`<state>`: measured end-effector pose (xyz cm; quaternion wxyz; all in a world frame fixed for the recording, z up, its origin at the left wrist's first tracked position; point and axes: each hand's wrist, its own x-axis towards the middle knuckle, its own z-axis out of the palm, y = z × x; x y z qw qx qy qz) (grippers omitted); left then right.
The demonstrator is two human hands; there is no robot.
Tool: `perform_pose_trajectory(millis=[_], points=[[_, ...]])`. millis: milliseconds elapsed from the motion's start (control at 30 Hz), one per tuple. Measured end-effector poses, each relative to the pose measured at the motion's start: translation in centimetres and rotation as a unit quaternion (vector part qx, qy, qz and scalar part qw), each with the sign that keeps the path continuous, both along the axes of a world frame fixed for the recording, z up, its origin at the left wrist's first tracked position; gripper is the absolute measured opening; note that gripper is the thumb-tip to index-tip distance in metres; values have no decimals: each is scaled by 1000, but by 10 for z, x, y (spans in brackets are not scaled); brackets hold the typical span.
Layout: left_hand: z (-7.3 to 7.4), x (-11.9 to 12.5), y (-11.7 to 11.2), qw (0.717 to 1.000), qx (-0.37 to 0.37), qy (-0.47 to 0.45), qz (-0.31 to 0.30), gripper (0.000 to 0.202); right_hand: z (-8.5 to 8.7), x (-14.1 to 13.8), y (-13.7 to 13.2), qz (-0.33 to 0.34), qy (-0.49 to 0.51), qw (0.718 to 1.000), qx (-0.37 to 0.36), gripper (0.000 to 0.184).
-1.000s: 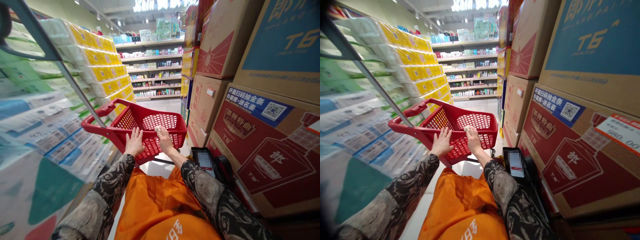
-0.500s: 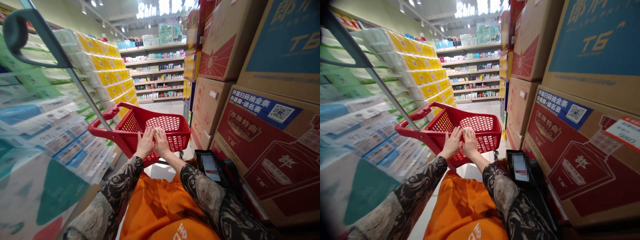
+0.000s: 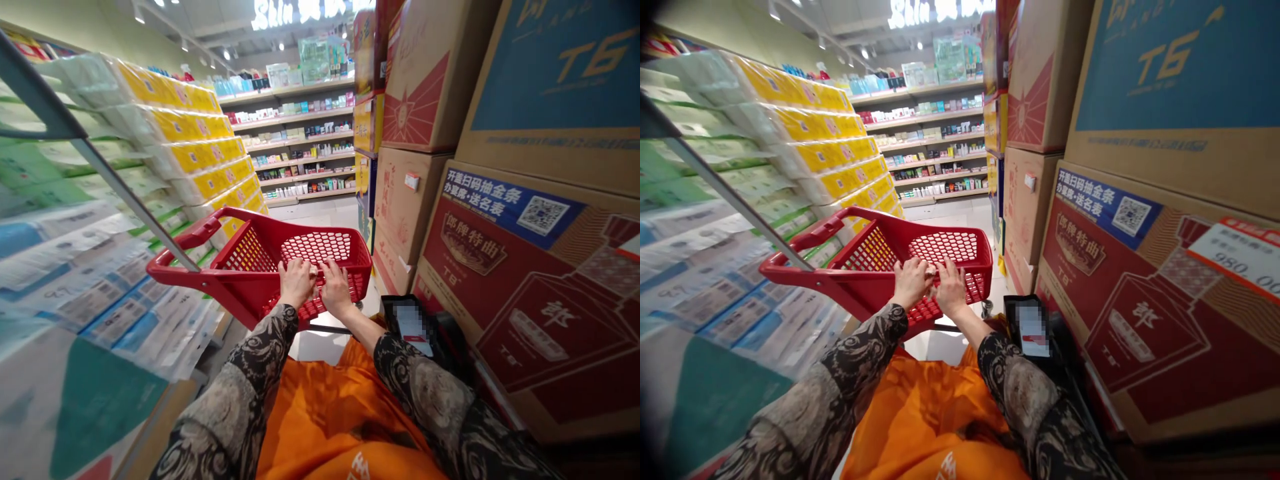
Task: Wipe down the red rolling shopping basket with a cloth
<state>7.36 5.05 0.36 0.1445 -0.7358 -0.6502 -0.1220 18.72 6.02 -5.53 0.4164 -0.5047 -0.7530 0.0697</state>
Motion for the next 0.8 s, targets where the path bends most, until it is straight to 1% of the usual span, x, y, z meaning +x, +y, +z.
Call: perform_pose_trajectory(millis=[67,167,267,333,400,500,567,633,700,800], points=[[-1,-8,-4,1000,2,1,-13,29,-5,3,-1,-4,-41,999,-16,60],[0,-37,-11,999,1,22,-33,36,-13,8,-2,6,-83,996,-24,60],[3,-72,-18,999,12,42,1,40,-14,9,-3,10,-95,995,-28,60],[3,-87,-21,998,21,45,27,44,-10,6,-6,2,-92,995,-41,59],[-2,-88,-21,998,26,41,35,47,-6,3,-9,-9,-87,995,-56,58],[-9,-73,-16,999,30,9,33,52,-3,1,-11,-14,-90,993,-73,59],[-10,-62,-12,998,40,-22,34,47,-5,3,-11,-12,-99,992,-71,61],[-7,-58,-9,997,54,-37,28,40,-7,6,-10,-10,-109,992,-61,61],[-2,-66,-6,998,61,-27,7,38,-10,10,-8,-7,-118,992,-54,61],[7,-97,-6,998,57,-3,-17,38,-12,14,-5,-5,-125,991,-51,62]])
